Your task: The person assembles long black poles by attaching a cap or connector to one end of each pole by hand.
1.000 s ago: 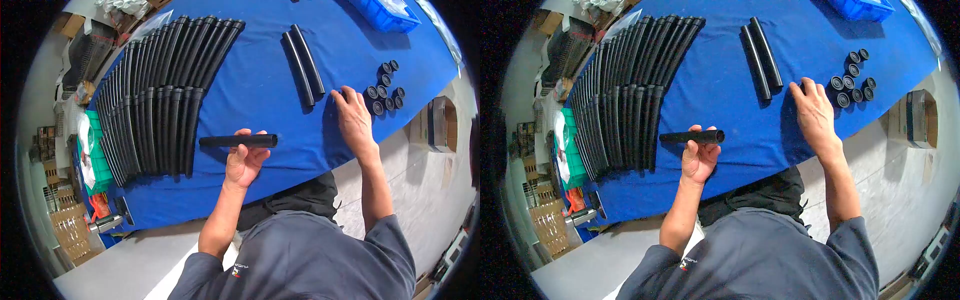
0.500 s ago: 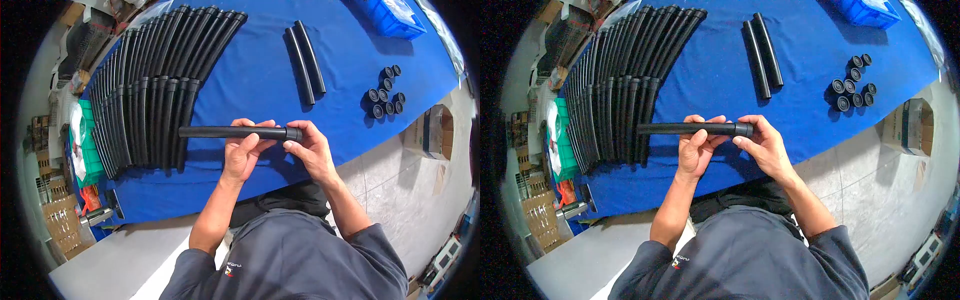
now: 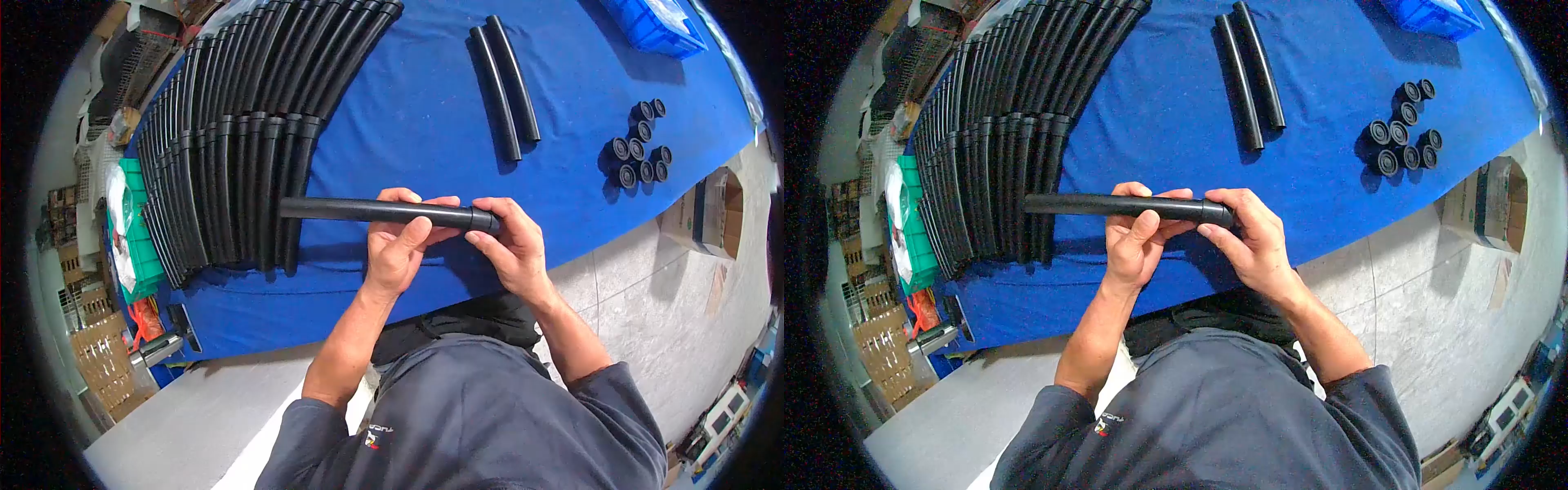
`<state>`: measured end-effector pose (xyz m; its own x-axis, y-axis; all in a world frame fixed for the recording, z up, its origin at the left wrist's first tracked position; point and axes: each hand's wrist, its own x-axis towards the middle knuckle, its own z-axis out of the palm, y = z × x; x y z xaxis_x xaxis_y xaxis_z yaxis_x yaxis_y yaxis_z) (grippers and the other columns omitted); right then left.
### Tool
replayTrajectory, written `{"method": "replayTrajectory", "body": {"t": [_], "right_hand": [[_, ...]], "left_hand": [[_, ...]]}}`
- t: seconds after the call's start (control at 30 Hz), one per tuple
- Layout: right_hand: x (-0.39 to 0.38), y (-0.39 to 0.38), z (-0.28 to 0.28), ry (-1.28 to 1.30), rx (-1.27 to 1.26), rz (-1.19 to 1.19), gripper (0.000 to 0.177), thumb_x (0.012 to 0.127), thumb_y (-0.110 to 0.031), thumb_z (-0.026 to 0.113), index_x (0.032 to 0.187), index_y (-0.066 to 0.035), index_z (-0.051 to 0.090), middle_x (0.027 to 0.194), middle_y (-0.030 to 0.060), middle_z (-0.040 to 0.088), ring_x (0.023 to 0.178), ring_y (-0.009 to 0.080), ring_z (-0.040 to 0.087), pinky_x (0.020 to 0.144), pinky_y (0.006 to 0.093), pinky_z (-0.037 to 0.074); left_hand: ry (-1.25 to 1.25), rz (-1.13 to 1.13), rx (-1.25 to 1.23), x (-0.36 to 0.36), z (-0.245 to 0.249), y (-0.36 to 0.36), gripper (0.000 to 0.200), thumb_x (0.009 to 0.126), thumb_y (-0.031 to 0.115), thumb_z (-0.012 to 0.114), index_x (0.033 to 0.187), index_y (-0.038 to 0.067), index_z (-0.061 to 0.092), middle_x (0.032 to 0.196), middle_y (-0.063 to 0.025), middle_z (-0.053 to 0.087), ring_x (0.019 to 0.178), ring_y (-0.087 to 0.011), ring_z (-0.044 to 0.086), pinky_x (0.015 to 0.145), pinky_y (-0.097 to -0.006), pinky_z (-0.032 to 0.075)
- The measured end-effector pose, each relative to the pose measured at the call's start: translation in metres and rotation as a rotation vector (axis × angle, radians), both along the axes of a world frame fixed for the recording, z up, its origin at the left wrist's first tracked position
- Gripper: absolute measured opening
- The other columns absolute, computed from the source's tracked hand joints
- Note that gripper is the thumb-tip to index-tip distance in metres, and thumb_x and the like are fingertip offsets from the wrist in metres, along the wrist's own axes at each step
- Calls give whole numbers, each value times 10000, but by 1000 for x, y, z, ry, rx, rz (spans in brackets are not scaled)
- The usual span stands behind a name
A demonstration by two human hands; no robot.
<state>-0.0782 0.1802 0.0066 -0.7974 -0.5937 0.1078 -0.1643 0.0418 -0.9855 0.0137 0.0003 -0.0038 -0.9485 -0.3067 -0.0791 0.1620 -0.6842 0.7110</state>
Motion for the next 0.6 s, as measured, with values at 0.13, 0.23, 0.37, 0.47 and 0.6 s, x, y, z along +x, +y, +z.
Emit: {"method": "replayTrajectory", "body": {"t": [0.13, 0.23, 0.37, 0.47, 0.6], "right_hand": [[0, 0, 2, 3, 9, 3, 387, 860, -89, 791, 1201, 15, 641, 1065, 130, 676, 906, 210, 661, 761, 312, 521], [0, -2, 2, 116, 16, -13, 387, 856, -86, 792, 1198, 13, 642, 1054, 133, 674, 910, 228, 668, 768, 315, 524], [2, -1, 6, 109, 61, -18, 393, 846, -87, 802, 1194, 7, 645, 1042, 129, 672, 901, 232, 665, 769, 314, 523], [2, -3, 1, 92, 23, -27, 399, 831, -98, 820, 1178, 1, 652, 1023, 122, 673, 883, 211, 654, 757, 312, 518], [-1, 0, 14, 85, 83, 21, 400, 813, -107, 840, 1154, -3, 660, 960, 95, 678, 842, 171, 641, 733, 306, 512]], "left_hand": [[-21, 21, 10, 0, 2, 4, 300, 992, 86, 647, 1243, 82, 482, 1253, -328, 628, 1174, -405, 661, 921, -549, 617], [-35, 31, 4, -1, 3, 4, 302, 991, 83, 648, 1246, 71, 487, 1248, -323, 633, 1175, -402, 661, 917, -545, 620], [-34, 17, 35, -2, 6, 3, 306, 982, 80, 663, 1240, 69, 500, 1229, -315, 646, 1171, -397, 665, 927, -542, 616], [-19, -11, 84, -3, 4, 0, 339, 969, 88, 684, 1258, 71, 510, 1229, -284, 660, 1190, -394, 655, 949, -551, 602], [28, -50, -129, -2, -13, -1, 375, 959, 122, 702, 1286, 69, 527, 1261, -256, 659, 1219, -410, 632, 979, -573, 579]]}}
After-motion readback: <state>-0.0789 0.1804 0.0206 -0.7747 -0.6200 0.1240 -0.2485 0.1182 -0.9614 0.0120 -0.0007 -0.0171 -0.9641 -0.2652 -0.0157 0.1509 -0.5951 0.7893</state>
